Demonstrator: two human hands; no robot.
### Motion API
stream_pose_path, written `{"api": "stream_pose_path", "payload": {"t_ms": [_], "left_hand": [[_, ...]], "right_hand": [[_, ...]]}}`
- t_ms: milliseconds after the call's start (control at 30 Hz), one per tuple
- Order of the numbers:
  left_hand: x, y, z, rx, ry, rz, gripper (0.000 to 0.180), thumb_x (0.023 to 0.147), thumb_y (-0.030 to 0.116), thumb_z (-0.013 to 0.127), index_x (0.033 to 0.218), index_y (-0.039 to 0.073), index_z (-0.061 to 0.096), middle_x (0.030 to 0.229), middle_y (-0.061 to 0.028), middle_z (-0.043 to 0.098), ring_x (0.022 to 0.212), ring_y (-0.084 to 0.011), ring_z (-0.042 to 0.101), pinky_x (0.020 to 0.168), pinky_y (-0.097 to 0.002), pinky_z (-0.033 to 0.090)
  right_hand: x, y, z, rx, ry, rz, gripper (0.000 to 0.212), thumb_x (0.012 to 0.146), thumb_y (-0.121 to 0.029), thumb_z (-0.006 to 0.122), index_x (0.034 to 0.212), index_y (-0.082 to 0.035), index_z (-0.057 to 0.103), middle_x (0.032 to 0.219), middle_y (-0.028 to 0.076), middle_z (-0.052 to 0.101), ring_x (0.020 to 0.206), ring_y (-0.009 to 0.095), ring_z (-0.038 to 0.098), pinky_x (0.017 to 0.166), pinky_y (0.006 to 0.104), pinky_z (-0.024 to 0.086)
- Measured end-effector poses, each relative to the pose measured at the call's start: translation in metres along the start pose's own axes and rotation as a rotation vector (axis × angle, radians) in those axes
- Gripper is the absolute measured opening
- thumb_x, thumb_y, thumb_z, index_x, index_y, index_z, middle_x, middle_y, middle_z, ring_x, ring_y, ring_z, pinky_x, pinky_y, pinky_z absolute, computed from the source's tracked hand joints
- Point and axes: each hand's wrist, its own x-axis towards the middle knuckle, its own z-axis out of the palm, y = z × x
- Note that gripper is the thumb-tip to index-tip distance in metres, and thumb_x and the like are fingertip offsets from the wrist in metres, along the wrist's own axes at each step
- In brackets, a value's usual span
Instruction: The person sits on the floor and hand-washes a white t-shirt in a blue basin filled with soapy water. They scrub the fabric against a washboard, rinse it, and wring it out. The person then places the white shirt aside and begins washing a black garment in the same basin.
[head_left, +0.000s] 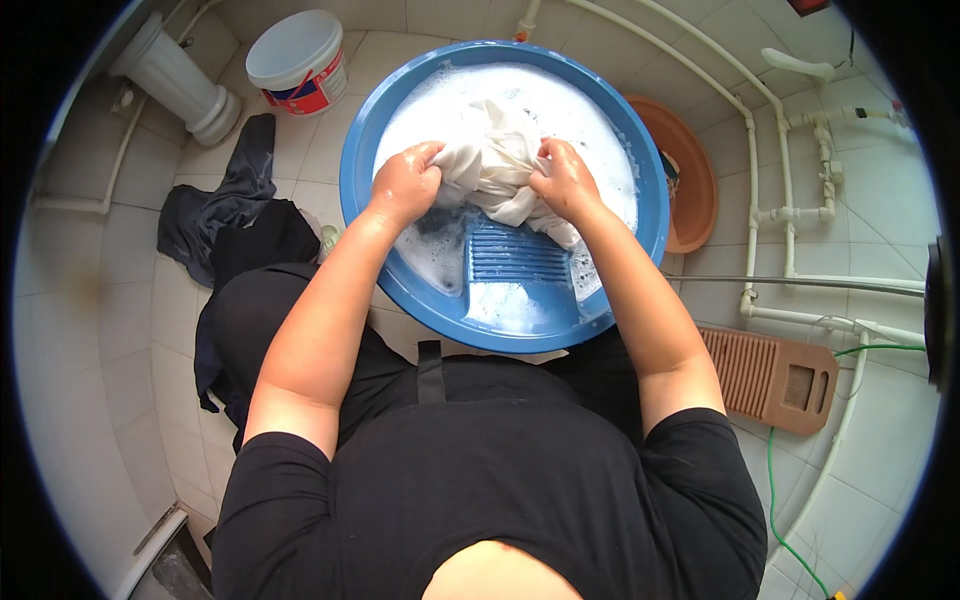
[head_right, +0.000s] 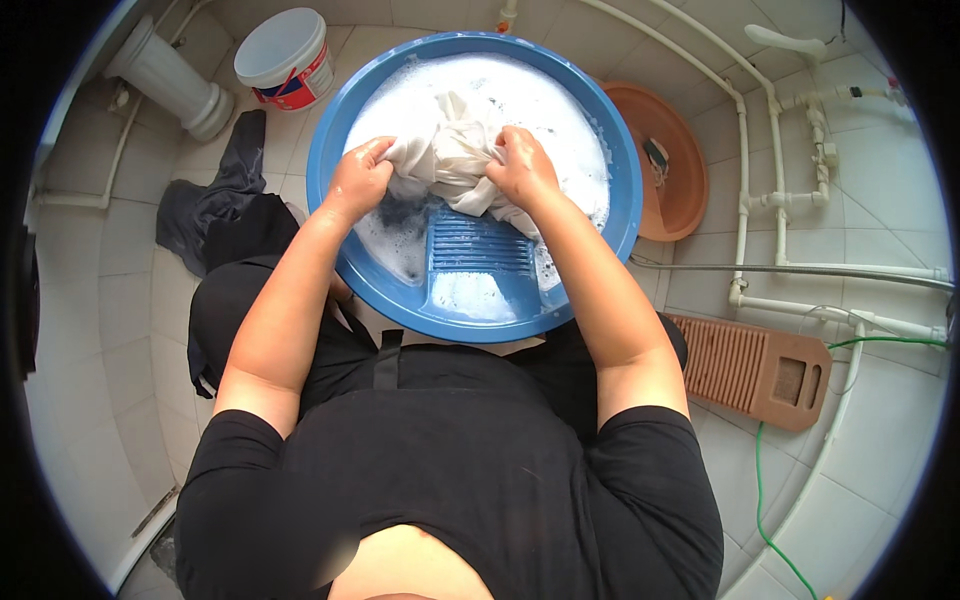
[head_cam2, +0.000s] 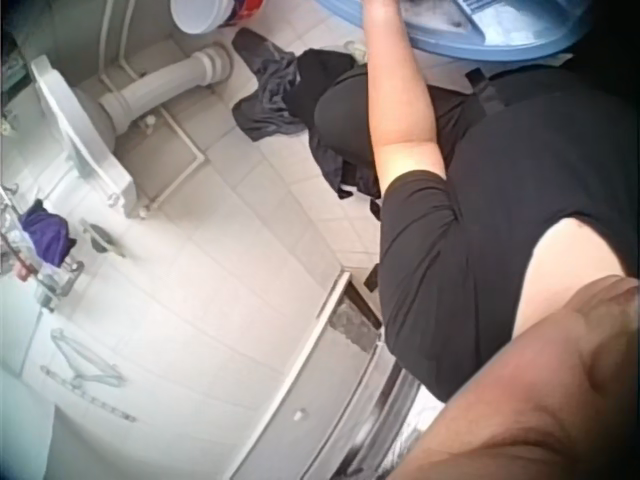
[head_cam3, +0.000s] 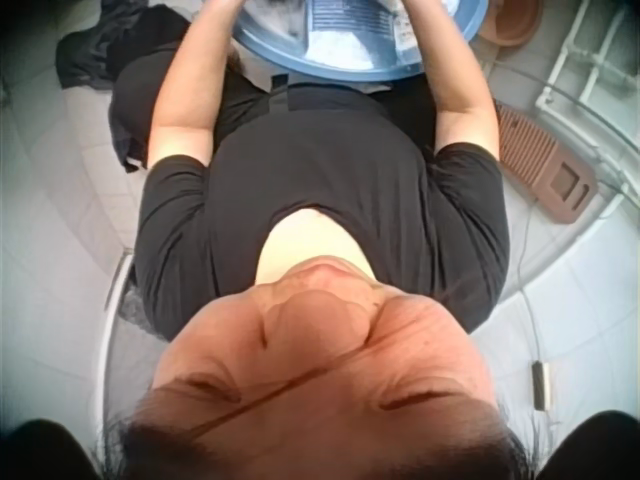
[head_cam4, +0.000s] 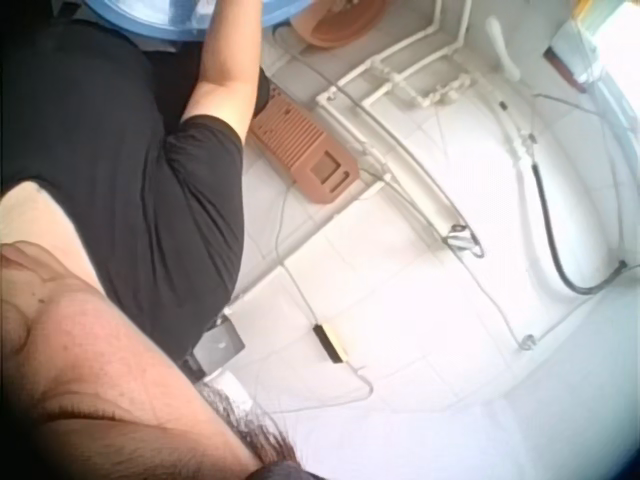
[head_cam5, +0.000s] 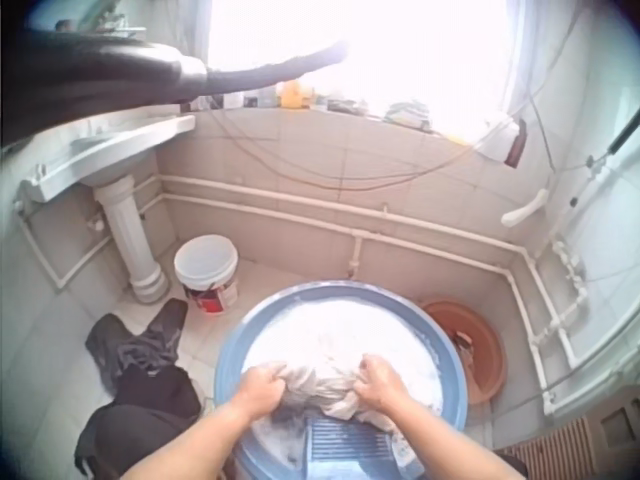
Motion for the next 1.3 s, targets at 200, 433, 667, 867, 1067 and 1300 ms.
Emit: {"api": "stream_pose_path", "payload": {"t_ms": [200, 433, 667, 867, 1067, 1300], "left_hand": [[-0.004, 0.026, -0.010, -0.791, -0.265, -0.046, 0.024, 0.078, -0.001, 0.044, 0.093, 0.002, 0.063, 0.089, -0.0035, 0.061, 0.082, -0.0120, 0.056, 0.075, -0.0238, 0.044], [-0.001, 0.001, 0.012, -0.524, -0.109, -0.305, 0.055, 0.085, 0.032, 0.054, 0.129, 0.002, 0.037, 0.116, -0.0154, 0.050, 0.105, -0.0217, 0.051, 0.089, -0.0327, 0.041], [-0.004, 0.014, 0.002, -0.044, -0.565, -0.245, 0.069, 0.063, 0.036, 0.071, 0.120, 0.002, 0.049, 0.103, -0.0108, 0.061, 0.096, -0.0203, 0.056, 0.083, -0.0302, 0.043], [0.002, -0.021, -0.007, -1.277, -0.113, -0.320, 0.052, 0.073, 0.032, 0.067, 0.112, 0.001, 0.054, 0.104, -0.0117, 0.061, 0.096, -0.0236, 0.057, 0.085, -0.0376, 0.045], [-0.001, -0.018, 0.020, -1.510, 0.261, -0.874, 0.045, 0.095, 0.031, 0.027, 0.125, -0.002, 0.038, 0.120, -0.0194, 0.050, 0.107, -0.0337, 0.052, 0.091, -0.0496, 0.043], [0.000, -0.028, 0.036, -1.205, 0.425, -0.705, 0.038, 0.092, 0.015, 0.034, 0.126, -0.002, 0.035, 0.119, -0.0196, 0.049, 0.106, -0.0334, 0.053, 0.086, -0.0444, 0.047]], "right_hand": [[0.002, -0.026, 0.001, -0.055, -0.142, -0.333, 0.058, 0.060, -0.024, 0.070, 0.113, -0.006, 0.055, 0.129, 0.017, 0.043, 0.122, 0.032, 0.038, 0.100, 0.0344, 0.033], [0.006, -0.039, -0.018, 1.199, -0.233, 0.384, 0.034, 0.083, -0.028, 0.055, 0.103, -0.001, 0.058, 0.097, 0.011, 0.060, 0.085, 0.019, 0.059, 0.076, 0.0315, 0.048], [0.014, -0.059, -0.051, 1.552, -0.390, 0.383, 0.051, 0.082, -0.038, 0.057, 0.115, 0.000, 0.050, 0.106, 0.016, 0.059, 0.097, 0.024, 0.058, 0.085, 0.0358, 0.047], [0.033, -0.056, -0.021, 0.479, -0.084, 0.401, 0.101, 0.064, -0.048, 0.072, 0.129, 0.014, 0.026, 0.125, 0.032, 0.040, 0.114, 0.037, 0.045, 0.089, 0.0414, 0.043], [0.031, -0.057, 0.054, -0.052, -0.289, -0.035, 0.064, 0.069, -0.039, 0.068, 0.114, 0.000, 0.045, 0.113, 0.023, 0.053, 0.105, 0.035, 0.052, 0.088, 0.0400, 0.042], [0.049, -0.040, 0.078, -0.018, -0.416, 0.123, 0.068, 0.066, -0.040, 0.069, 0.118, -0.002, 0.048, 0.111, 0.022, 0.055, 0.104, 0.034, 0.053, 0.089, 0.0392, 0.042]]}}
